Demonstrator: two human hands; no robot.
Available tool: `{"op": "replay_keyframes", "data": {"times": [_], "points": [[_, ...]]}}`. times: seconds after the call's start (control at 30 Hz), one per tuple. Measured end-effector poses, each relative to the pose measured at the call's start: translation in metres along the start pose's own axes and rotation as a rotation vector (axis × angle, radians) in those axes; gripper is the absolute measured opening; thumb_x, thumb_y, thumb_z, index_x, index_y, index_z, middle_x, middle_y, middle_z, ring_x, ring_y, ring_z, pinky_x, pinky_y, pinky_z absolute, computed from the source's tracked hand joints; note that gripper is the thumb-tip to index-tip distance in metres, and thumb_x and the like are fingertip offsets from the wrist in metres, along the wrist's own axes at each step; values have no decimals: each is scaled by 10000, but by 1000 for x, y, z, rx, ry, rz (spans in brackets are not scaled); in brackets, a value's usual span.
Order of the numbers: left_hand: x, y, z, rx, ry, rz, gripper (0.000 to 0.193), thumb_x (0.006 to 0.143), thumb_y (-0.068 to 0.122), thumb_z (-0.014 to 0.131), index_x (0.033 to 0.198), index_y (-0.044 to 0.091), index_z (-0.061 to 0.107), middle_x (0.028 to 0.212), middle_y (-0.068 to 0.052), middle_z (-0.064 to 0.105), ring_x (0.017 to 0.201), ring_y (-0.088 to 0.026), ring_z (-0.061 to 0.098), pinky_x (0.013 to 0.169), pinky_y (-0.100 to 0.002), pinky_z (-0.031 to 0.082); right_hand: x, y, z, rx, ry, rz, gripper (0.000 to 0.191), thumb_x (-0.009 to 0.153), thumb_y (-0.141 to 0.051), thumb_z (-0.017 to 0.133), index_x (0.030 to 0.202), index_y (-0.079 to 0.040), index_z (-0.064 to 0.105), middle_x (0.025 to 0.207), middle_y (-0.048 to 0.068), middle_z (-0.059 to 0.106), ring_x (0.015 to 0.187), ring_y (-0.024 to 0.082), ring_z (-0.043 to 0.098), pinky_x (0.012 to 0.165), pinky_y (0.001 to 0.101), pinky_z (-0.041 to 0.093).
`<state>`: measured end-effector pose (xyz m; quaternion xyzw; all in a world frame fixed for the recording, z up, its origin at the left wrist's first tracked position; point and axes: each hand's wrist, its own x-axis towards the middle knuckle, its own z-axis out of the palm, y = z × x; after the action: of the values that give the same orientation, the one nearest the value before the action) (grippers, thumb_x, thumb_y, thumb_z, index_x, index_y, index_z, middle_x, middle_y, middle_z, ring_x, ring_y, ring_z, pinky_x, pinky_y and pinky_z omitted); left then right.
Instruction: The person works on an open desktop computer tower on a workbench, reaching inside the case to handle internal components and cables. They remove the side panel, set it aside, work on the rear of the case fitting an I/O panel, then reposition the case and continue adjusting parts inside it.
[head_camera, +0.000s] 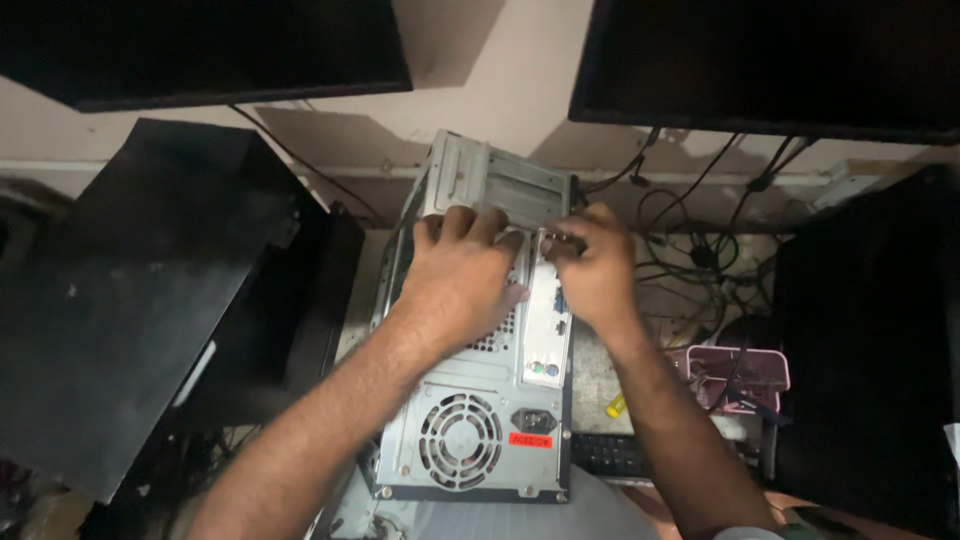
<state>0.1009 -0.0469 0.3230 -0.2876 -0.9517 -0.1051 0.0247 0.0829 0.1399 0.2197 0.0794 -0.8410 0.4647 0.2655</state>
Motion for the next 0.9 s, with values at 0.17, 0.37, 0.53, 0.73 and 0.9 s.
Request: {"op": "replay_keyframes", "data": {"times": [0.17, 0.37, 0.53, 0.73, 0.9], "points": [[1, 1, 0, 14, -2, 12, 578, 768, 366, 794, 1248, 73, 659, 1324, -123, 562, 1274, -342, 461, 1039, -617, 340, -6, 14, -3, 18, 82, 37, 222, 764, 4, 833, 978, -17, 774, 916, 117, 695, 828, 241, 685, 730, 335, 532], [0, -3, -2, 22, -25, 4, 591, 777, 372, 789, 1281, 95, 650, 1363, -123, 545, 1293, -336, 444, 1074, -635, 308, -17, 19, -7, 313, 131, 352, 178, 814, -8, 798, 991, -8, 779, 904, 68, 753, 767, 128, 674, 696, 269, 533], [-2, -7, -4, 36, -38, -7, 588, 781, 380, 785, 1280, 99, 650, 1393, -129, 542, 1291, -340, 437, 1051, -654, 307, -13, 17, -9, 285, 238, 207, 169, 842, -3, 796, 1009, 3, 773, 929, 70, 749, 821, 116, 687, 747, 257, 546], [-3, -11, -3, 27, -34, 1, 562, 789, 386, 776, 1268, 113, 663, 1353, -121, 556, 1303, -338, 443, 1072, -643, 309, -18, 8, -6, 259, 69, 217, 165, 878, -17, 756, 1037, 16, 788, 858, 64, 743, 733, 101, 640, 666, 240, 502], [-3, -13, -2, 17, -7, 13, 534, 782, 378, 777, 1246, 131, 678, 1341, -119, 562, 1291, -345, 444, 1045, -656, 310, -11, 11, -11, 328, -99, 420, 198, 898, -41, 704, 1083, 2, 763, 775, 54, 705, 577, 82, 563, 534, 230, 457]]}}
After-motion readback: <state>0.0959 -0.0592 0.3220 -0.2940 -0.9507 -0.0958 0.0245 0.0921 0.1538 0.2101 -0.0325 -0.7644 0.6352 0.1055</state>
